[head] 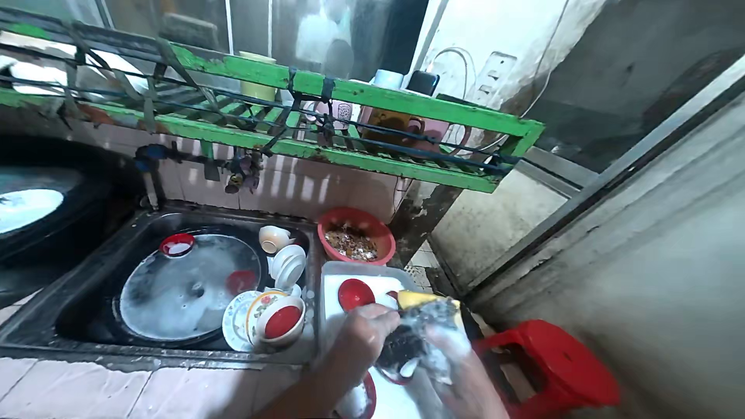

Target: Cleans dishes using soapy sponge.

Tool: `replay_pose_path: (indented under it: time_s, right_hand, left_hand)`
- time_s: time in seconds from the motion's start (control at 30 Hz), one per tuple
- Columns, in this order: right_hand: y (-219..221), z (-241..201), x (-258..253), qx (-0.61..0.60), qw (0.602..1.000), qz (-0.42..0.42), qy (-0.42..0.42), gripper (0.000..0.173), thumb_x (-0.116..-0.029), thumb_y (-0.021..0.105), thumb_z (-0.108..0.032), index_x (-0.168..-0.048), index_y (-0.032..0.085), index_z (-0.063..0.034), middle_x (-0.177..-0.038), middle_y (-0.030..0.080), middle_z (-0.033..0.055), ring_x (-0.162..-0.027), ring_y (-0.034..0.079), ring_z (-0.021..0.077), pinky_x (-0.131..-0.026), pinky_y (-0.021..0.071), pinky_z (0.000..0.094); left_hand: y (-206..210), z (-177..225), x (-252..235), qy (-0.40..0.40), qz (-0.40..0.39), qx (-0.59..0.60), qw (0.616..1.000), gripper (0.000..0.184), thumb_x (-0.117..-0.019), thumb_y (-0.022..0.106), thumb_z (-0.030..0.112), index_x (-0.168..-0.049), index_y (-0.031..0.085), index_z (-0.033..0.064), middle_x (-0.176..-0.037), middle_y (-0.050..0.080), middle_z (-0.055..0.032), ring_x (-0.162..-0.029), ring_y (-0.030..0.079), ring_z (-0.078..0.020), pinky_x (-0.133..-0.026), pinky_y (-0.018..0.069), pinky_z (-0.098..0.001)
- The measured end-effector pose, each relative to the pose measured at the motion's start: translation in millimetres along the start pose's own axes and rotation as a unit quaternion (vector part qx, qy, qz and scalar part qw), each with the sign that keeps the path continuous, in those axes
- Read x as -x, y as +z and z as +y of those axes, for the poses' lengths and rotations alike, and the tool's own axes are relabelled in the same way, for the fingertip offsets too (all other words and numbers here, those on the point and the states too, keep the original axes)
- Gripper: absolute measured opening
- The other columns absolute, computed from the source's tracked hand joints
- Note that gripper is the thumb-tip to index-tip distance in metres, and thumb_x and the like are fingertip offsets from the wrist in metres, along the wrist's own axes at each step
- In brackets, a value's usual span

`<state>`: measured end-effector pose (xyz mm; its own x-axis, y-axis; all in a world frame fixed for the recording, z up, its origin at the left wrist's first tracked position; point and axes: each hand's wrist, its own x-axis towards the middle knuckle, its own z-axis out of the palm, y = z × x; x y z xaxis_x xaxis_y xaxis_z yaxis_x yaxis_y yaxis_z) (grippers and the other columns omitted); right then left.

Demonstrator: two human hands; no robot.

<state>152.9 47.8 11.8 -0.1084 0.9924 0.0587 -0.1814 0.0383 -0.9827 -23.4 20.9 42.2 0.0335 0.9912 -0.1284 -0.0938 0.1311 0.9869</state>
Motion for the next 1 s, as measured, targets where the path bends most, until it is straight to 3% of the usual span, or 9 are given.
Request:
replay_pose_path:
  time_s: [0.1,0.2,0.27,0.33,0.47,0.63,0.73,0.87,1.0]
  right_hand:
    - [1.0,-9.9,1.7,-0.046,0.998,0.038,-0.037,0.058,-0.0742,0.084,-0.023,-0.121,0.056,-0.0027,-0.095,0.073,0.0023,-0.081,0.072,0.0097,-0.070,0.0628,0.0301]
    - [19.2,-22.4,1.1,0.280,0.943,0.008,-0.181,0.060,-0.0809,0.079,-0.018,-0.127,0.058,0.0139,-0.115,0.071,0.0158,-0.106,0.070,0.0157,-0.095,0.0586,0.0341]
    - [26.0,-16.2,10.2,0.376,0.900,-0.033,-0.218,0.063,-0.0782,0.082,-0.025,-0.127,0.063,0.0098,-0.118,0.072,0.0172,-0.111,0.070,0.0179,-0.100,0.0566,0.0366]
    - [28.8,-10.8,8.9,0.332,0.937,-0.023,-0.107,0.066,-0.0776,0.083,-0.021,-0.130,0.058,0.0108,-0.116,0.072,0.0160,-0.107,0.070,0.0176,-0.097,0.0578,0.0362]
    - [9.8,-16.0,13.3,0.068,0.989,0.021,0.130,0.040,-0.0935,0.051,-0.017,-0.130,0.050,-0.0003,-0.095,0.069,0.0053,-0.081,0.069,0.0117,-0.071,0.0607,0.0321]
    - [12.5,0.1,11.0,0.234,0.962,0.037,0.134,0.045,-0.0960,0.055,-0.005,-0.140,0.051,0.0036,-0.114,0.066,0.0177,-0.096,0.066,0.0201,-0.084,0.0562,0.0413]
    - [20.4,0.6,32.3,0.370,0.926,-0.050,-0.044,0.059,-0.0818,0.067,-0.005,-0.134,0.052,0.0167,-0.123,0.064,0.0296,-0.113,0.065,0.0327,-0.101,0.0514,0.0484]
    - [12.5,0.5,48.1,0.425,0.870,-0.149,-0.203,0.054,-0.0856,0.071,-0.016,-0.125,0.060,0.0183,-0.124,0.067,0.0298,-0.120,0.065,0.0380,-0.107,0.0490,0.0515]
    - [19.2,4.1,33.5,0.117,0.987,0.083,0.072,0.028,-0.0977,0.047,-0.003,-0.124,0.053,0.0056,-0.089,0.067,0.0068,-0.074,0.067,0.0100,-0.067,0.0591,0.0315]
  left_hand:
    - [2.6,-10.1,-7.0,0.052,0.028,0.134,0.989,0.024,-0.1025,0.051,0.020,-0.102,0.068,0.0037,-0.094,0.069,-0.0021,-0.089,0.066,-0.0073,-0.084,0.0558,-0.0295]
    - [2.0,-29.6,-14.4,-0.016,-0.017,0.168,0.985,0.050,-0.1125,0.027,0.033,-0.145,0.051,0.0029,-0.138,0.059,-0.0118,-0.126,0.057,-0.0164,-0.106,0.0483,-0.0377]
    - [9.6,-31.9,-15.2,-0.135,0.011,0.291,0.947,0.054,-0.1106,0.025,0.050,-0.138,0.052,0.0118,-0.125,0.064,-0.0109,-0.114,0.064,-0.0239,-0.092,0.0553,-0.0489]
    - [5.4,-40.0,-24.5,-0.166,0.057,0.329,0.928,0.048,-0.1089,0.037,0.049,-0.134,0.056,0.0130,-0.120,0.066,-0.0127,-0.110,0.065,-0.0280,-0.088,0.0553,-0.0533]
    - [-15.9,-44.6,-31.4,-0.006,0.058,0.112,0.992,0.040,-0.1086,0.046,0.029,-0.137,0.061,0.0058,-0.141,0.060,-0.0103,-0.131,0.056,-0.0178,-0.110,0.0461,-0.0387]
    - [16.8,-47.6,-13.9,0.199,0.061,-0.181,0.961,0.032,-0.1039,0.050,0.015,-0.123,0.069,-0.0025,-0.131,0.065,-0.0212,-0.127,0.060,-0.0281,-0.111,0.0451,-0.0397]
    - [10.4,-26.8,-14.9,0.002,-0.003,-0.128,0.992,0.039,-0.1108,0.034,0.017,-0.130,0.061,-0.0051,-0.131,0.062,-0.0211,-0.123,0.059,-0.0268,-0.107,0.0449,-0.0414]
    - [-5.7,-20.2,-32.7,-0.189,-0.102,0.024,0.976,0.034,-0.1082,0.043,0.032,-0.118,0.062,0.0058,-0.107,0.064,-0.0089,-0.098,0.062,-0.0186,-0.085,0.0524,-0.0413]
    - [17.2,-33.8,-27.3,0.099,-0.032,-0.068,0.992,0.040,-0.1078,0.046,0.026,-0.129,0.065,-0.0027,-0.139,0.060,-0.0186,-0.132,0.055,-0.0234,-0.114,0.0418,-0.0381]
